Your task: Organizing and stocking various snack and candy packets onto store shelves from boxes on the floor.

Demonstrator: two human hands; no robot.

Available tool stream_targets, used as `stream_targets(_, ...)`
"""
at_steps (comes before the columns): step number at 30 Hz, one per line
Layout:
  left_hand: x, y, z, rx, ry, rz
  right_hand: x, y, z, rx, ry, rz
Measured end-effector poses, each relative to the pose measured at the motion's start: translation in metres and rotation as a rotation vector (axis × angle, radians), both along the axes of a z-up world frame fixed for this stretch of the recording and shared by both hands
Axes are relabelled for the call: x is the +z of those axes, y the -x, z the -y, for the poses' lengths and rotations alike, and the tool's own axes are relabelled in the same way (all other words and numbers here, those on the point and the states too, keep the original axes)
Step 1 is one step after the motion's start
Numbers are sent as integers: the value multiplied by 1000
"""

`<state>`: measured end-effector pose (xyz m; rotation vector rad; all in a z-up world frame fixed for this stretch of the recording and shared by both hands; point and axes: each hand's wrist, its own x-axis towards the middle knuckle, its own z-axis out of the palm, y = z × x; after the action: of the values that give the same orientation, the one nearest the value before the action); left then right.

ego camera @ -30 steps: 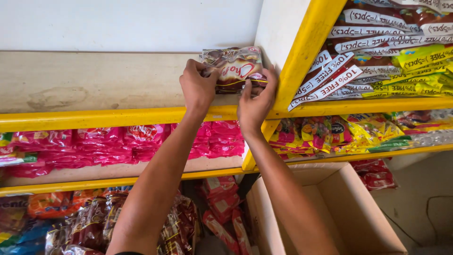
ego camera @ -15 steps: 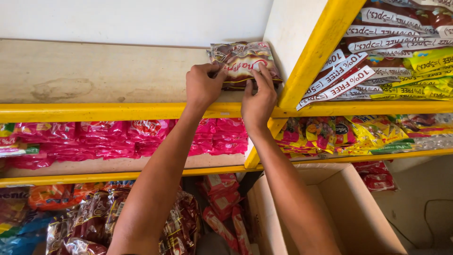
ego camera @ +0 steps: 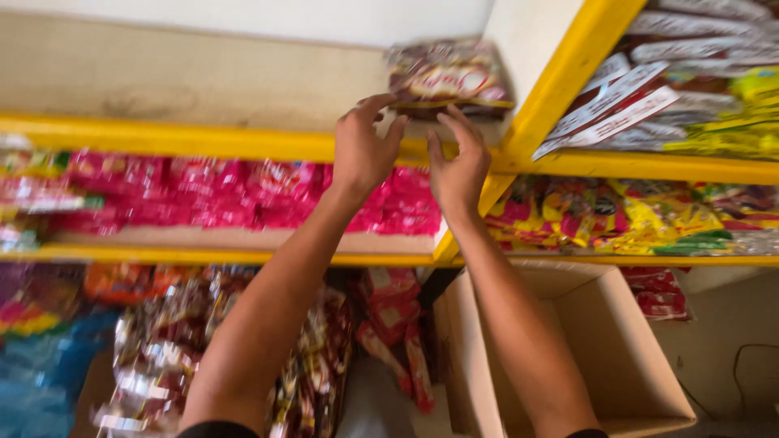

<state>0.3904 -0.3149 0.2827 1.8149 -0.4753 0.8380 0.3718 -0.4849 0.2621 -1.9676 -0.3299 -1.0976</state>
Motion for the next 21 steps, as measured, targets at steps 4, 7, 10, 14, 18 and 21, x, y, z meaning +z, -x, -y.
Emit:
stream_targets(4, -18, 50, -41, 37, -224, 101, -10, 45, -38, -28, 281, -77)
stream_targets(7, -27, 84, -70, 90, -415, 208, -24, 69, -64, -72, 463, -1)
stream_targets(10, -49, 109, -103, 105, -463, 128, -48, 86, -89, 41, 393, -31)
stream_targets(14, -83, 147, -156, 133, -465, -78, -82, 111, -128, 273, 235, -227)
stream_targets(18, -116, 195, -207, 203, -451, -210, -115, 148, -171, 448, 191, -372)
stream_targets(21, -141, 229, -240, 280, -440, -334, -145, 173, -202, 554, 181, -491)
